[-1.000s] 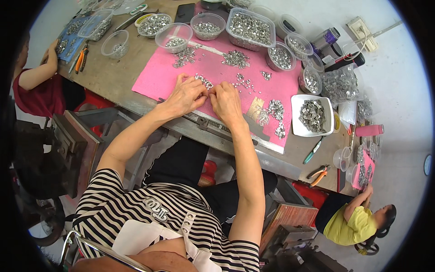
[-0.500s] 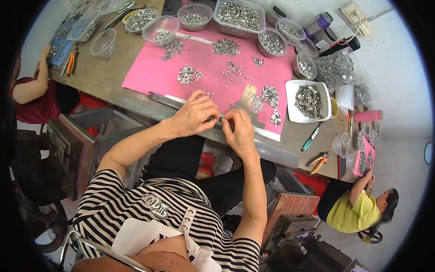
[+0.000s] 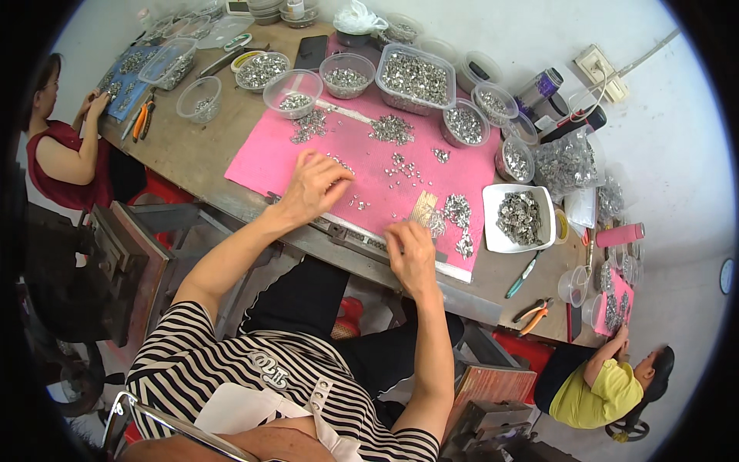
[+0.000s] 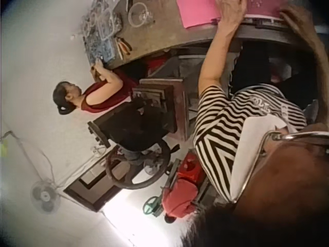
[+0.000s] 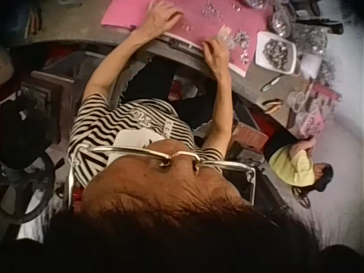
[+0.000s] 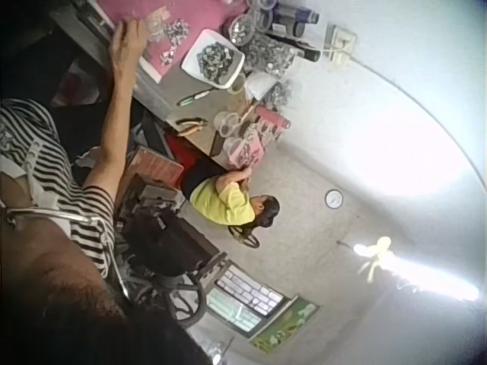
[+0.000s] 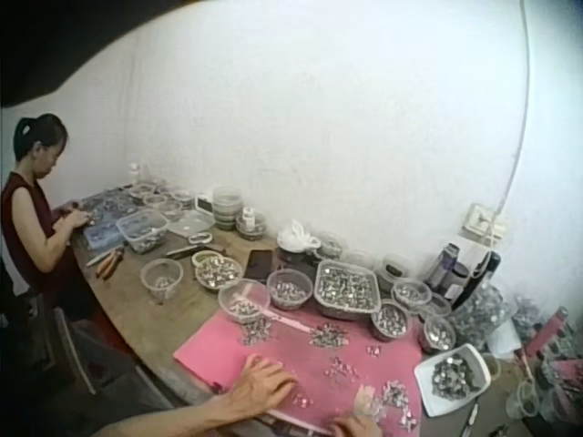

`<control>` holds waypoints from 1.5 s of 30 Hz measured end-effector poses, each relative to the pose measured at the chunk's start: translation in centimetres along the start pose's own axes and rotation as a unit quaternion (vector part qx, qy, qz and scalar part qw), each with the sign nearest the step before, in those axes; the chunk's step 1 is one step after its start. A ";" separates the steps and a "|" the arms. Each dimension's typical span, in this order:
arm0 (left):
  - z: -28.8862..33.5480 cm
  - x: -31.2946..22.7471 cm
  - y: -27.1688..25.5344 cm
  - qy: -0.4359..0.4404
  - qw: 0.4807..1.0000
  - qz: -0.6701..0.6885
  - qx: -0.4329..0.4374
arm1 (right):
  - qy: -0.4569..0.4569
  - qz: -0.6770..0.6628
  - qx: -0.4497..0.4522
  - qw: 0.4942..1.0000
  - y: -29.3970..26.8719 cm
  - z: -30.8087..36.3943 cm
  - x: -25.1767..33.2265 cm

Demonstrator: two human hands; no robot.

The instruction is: The person arranges small metal pieces into a metal mold bar by hand, places the loaded mold into a press machine to press them with a hand wheel, and returns to placing more pieces into the mold bar.

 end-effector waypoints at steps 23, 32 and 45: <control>-0.4 2.3 1.4 -0.022 0.997 -0.059 0.051 | 0.000 0.082 -0.001 0.997 7.4 -11.0 -3.9; -0.3 1.3 1.1 -0.003 0.993 -0.115 0.016 | 0.115 -0.040 0.001 0.993 0.3 -0.5 -2.4; -0.3 1.5 1.4 0.023 0.995 -0.098 0.017 | 0.042 0.049 -0.090 0.994 0.6 4.2 1.0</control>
Point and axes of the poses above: each hand's wrist, its own z-axis away from the middle knuckle, its own y-axis out of the palm, x = y × z, the point moved 10 cm from there along -z, towards the middle knuckle, and after that the axes turned 6 degrees about z, right-handed, at the moved point
